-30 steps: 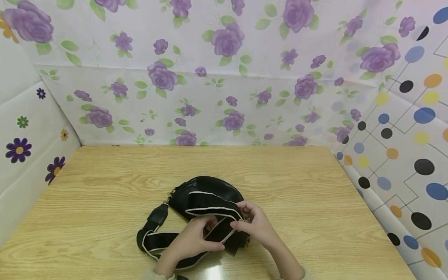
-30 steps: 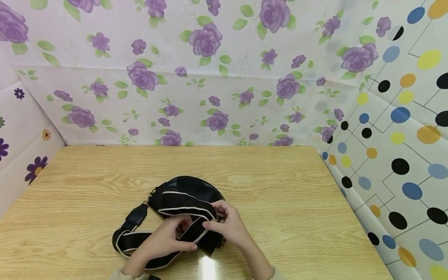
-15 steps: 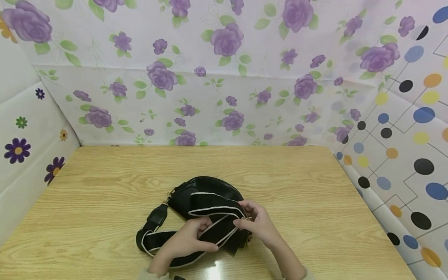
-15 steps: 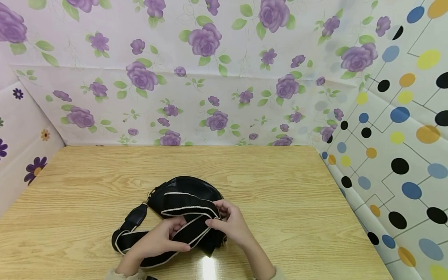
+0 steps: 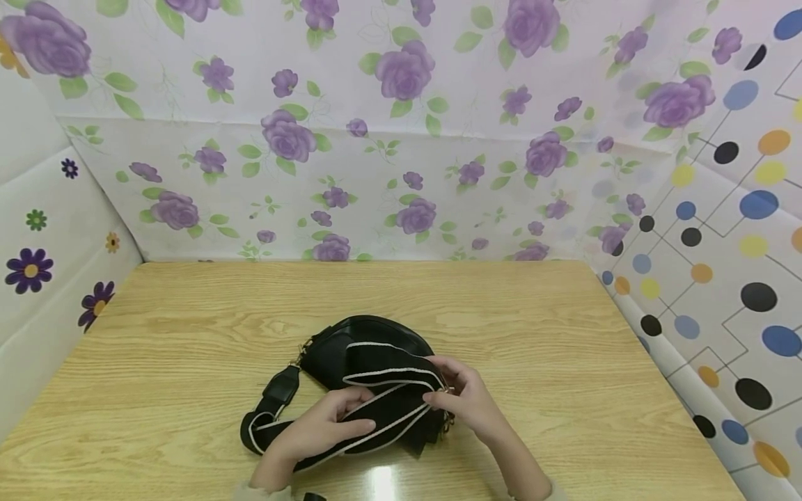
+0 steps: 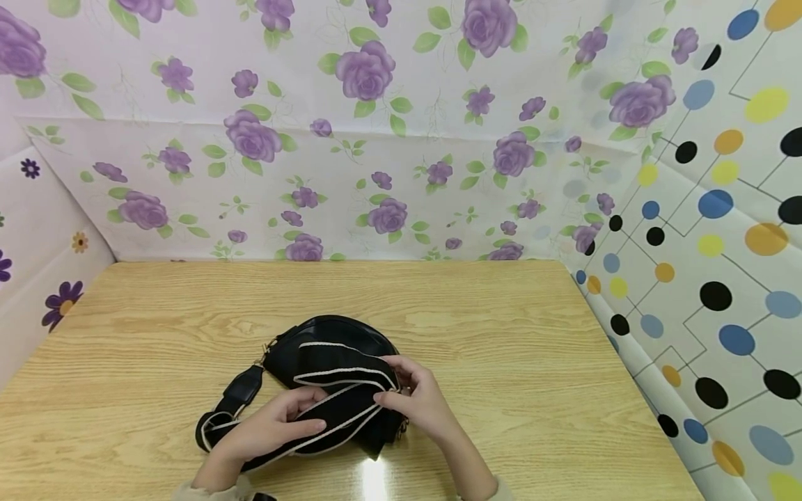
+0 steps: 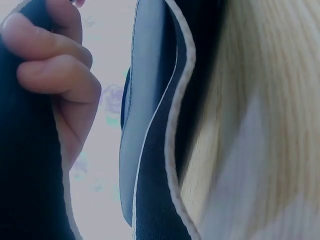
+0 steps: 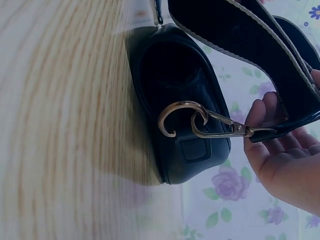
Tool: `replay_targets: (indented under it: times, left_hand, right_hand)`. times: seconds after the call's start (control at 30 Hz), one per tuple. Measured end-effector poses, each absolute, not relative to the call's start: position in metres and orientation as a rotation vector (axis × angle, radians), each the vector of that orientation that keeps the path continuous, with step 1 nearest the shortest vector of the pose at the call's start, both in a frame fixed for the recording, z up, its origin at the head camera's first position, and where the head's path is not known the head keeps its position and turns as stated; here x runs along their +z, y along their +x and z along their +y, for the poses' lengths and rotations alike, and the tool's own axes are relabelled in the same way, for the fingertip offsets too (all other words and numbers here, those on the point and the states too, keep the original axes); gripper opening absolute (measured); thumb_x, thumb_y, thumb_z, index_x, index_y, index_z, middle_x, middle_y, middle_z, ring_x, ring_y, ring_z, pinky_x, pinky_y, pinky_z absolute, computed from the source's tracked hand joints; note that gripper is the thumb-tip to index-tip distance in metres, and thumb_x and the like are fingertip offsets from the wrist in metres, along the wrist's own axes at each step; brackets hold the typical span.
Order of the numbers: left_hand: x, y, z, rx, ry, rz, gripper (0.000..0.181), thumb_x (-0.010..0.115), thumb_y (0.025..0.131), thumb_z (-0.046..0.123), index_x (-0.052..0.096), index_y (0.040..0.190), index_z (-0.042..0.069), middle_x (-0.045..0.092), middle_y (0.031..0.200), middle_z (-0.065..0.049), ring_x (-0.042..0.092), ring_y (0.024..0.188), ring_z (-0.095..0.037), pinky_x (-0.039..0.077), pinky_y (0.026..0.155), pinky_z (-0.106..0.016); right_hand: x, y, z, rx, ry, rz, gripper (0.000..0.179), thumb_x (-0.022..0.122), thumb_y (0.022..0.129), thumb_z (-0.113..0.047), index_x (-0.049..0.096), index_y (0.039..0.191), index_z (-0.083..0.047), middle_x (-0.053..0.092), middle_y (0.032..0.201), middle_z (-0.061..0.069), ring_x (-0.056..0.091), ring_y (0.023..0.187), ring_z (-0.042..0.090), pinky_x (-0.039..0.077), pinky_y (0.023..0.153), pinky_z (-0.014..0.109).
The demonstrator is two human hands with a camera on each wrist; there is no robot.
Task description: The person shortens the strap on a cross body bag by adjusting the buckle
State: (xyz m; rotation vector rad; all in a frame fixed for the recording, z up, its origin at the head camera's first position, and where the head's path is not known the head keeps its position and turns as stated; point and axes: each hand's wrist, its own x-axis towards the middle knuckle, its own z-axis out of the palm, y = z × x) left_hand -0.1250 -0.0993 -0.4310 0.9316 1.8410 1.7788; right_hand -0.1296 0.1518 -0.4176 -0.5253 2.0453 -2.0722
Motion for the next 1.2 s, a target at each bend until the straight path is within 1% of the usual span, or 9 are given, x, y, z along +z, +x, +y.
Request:
replay_targets:
  times: [0.2,0.33,0.43,0.57,0.63,0.7,0.83,1.07,1.2]
  left_hand:
    - [-0.433,-0.125,-0.101,1.802,0.914,1.833,0.035,0.049,0.091,0.005,0.041,0.12,-0.014,0.056,0.107,-0.021,0.055,0.092,-0.009,0.045,0.073,-0.024]
    - [-0.433,-0.126,-0.104,1.831,0.947,1.811,0.044,0.048,0.091,0.002,0.032,0.131,-0.009,0.058,0.1,-0.023,0.054,0.078,-0.006,0.043,0.064,-0.021]
    - [-0.433,-0.126,-0.106,1.853,0.96,1.767,0.046,0.047,0.091,0.0,0.029,0.133,-0.008,0.058,0.1,-0.025,0.054,0.081,-0.007,0.043,0.066,-0.021]
    - [-0.433,-0.126,-0.106,1.865,0.952,1.709,0.045,0.046,0.092,0.0,0.03,0.132,-0.009,0.051,0.116,-0.027,0.051,0.106,-0.016,0.042,0.083,-0.025]
    - [-0.433,-0.126,-0.107,1.854,0.947,1.726,0.041,0.046,0.092,0.0,0.034,0.13,-0.009,0.057,0.11,-0.021,0.054,0.096,-0.012,0.043,0.078,-0.023]
    - [-0.432,-0.126,-0.107,1.825,0.949,1.767,0.032,0.046,0.092,0.002,0.041,0.122,-0.009,0.061,0.093,-0.01,0.054,0.079,-0.005,0.043,0.068,-0.02]
    - [-0.431,-0.127,-0.11,1.779,0.943,1.839,0.02,0.047,0.092,0.004,0.048,0.109,-0.008,0.055,0.082,0.0,0.048,0.07,-0.003,0.041,0.062,-0.019]
    - [-0.427,-0.124,-0.118,1.701,0.802,1.973,0.041,0.05,0.092,0.008,0.041,0.119,-0.02,0.05,0.111,-0.029,0.05,0.096,-0.001,0.043,0.078,-0.023]
    - [-0.424,-0.123,-0.12,1.708,0.821,1.952,0.04,0.049,0.092,0.008,0.042,0.119,-0.02,0.047,0.115,-0.032,0.047,0.103,0.0,0.042,0.083,-0.024]
  right_hand:
    - [-0.42,-0.13,0.154,-2.056,-0.574,2.057,0.04,0.06,0.073,0.004,0.049,0.11,0.012,0.058,0.094,0.01,0.055,0.081,0.015,0.048,0.067,0.027]
    - [-0.422,-0.131,0.156,-2.073,-0.603,2.047,0.038,0.06,0.071,0.004,0.049,0.107,0.012,0.058,0.092,0.007,0.055,0.08,0.015,0.047,0.068,0.026]
    - [-0.423,-0.132,0.157,-2.082,-0.627,2.038,0.038,0.06,0.071,0.004,0.049,0.107,0.012,0.059,0.092,0.006,0.055,0.079,0.015,0.047,0.068,0.026]
    - [-0.425,-0.132,0.159,-2.099,-0.732,1.997,0.037,0.06,0.071,0.006,0.049,0.106,0.011,0.059,0.094,0.005,0.055,0.08,0.015,0.046,0.07,0.026]
    - [-0.426,-0.133,0.16,-2.11,-0.793,1.963,0.037,0.059,0.071,0.007,0.049,0.107,0.008,0.059,0.096,0.004,0.055,0.081,0.014,0.046,0.071,0.027]
    - [-0.427,-0.133,0.162,-2.12,-0.842,1.931,0.037,0.059,0.071,0.008,0.05,0.107,0.006,0.059,0.097,0.004,0.055,0.082,0.014,0.046,0.071,0.026]
    - [-0.426,-0.134,0.167,-2.094,-0.883,1.912,0.038,0.06,0.073,0.008,0.05,0.11,0.005,0.059,0.099,0.003,0.055,0.084,0.014,0.045,0.074,0.026]
    - [-0.42,-0.139,0.178,-2.007,-0.964,1.899,0.04,0.062,0.076,0.008,0.049,0.113,0.009,0.058,0.106,0.009,0.056,0.092,0.021,0.043,0.082,0.032]
    - [-0.418,-0.14,0.18,-1.957,-1.007,1.914,0.041,0.063,0.075,0.009,0.051,0.114,0.006,0.058,0.109,0.01,0.055,0.096,0.024,0.043,0.084,0.034]
